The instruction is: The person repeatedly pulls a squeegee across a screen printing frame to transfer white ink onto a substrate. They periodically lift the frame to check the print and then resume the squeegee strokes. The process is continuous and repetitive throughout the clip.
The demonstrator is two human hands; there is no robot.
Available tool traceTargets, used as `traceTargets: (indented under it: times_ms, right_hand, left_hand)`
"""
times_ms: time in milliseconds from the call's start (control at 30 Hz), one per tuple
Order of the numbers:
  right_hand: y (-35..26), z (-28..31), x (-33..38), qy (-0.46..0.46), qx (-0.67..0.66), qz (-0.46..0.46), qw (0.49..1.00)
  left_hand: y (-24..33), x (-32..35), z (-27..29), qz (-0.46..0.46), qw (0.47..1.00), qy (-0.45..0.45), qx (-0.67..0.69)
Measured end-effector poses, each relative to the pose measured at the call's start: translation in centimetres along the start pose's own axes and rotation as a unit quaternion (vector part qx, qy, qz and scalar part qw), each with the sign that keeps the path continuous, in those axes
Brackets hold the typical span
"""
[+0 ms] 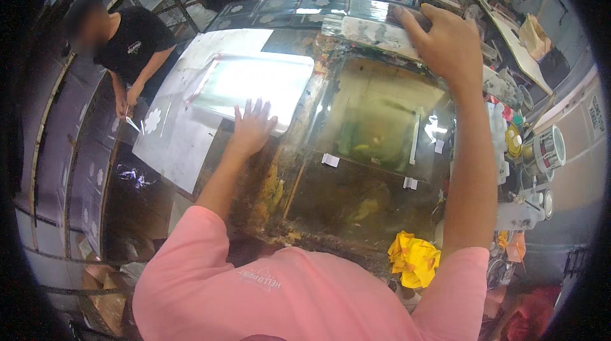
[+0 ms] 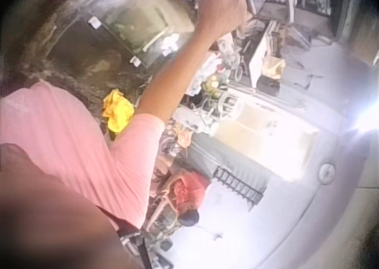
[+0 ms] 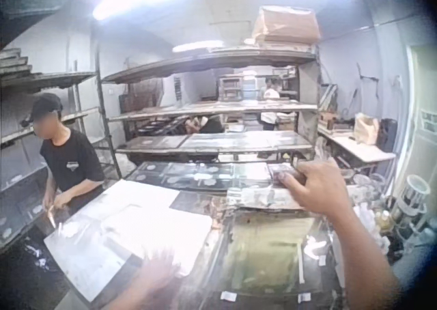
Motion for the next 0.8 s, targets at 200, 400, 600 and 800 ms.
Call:
traceTargets:
  times_ms: [200,400,600,800]
  right_hand:
    - [0.3,-0.6,1.2,0.024,-0.008,0.02,0.999]
    - [0.2,-0.9,1.3,0.028,0.021,0.035,0.999]
    - [0.9,-0.9,0.8,-0.037,0.027,0.022,0.999]
    - [-0.2,-0.4,1.2,0.062,0.004,0.046,0.997]
  left_hand:
    - [-1.6,-1.7,0.8,0.059,0.99,-0.044,0.122]
    - [4.1,-3.1,5.8,-0.129,0.991,-0.042,0.017]
    - [19.2,2.5,2.3,-0.2,0.963,-0.078,0.16]
    - [28.2,4.8,0.6,-0.294,0.935,-0.071,0.185]
Point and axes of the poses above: each hand's wrist, its own x-axis away from the middle knuckle, its own z-axis out of the back of the hand, y = z × x, the point moved 3 cm from there along -x, towards the middle knuckle, and after that the axes turned 6 degrees about z, right-handed, at the moved point
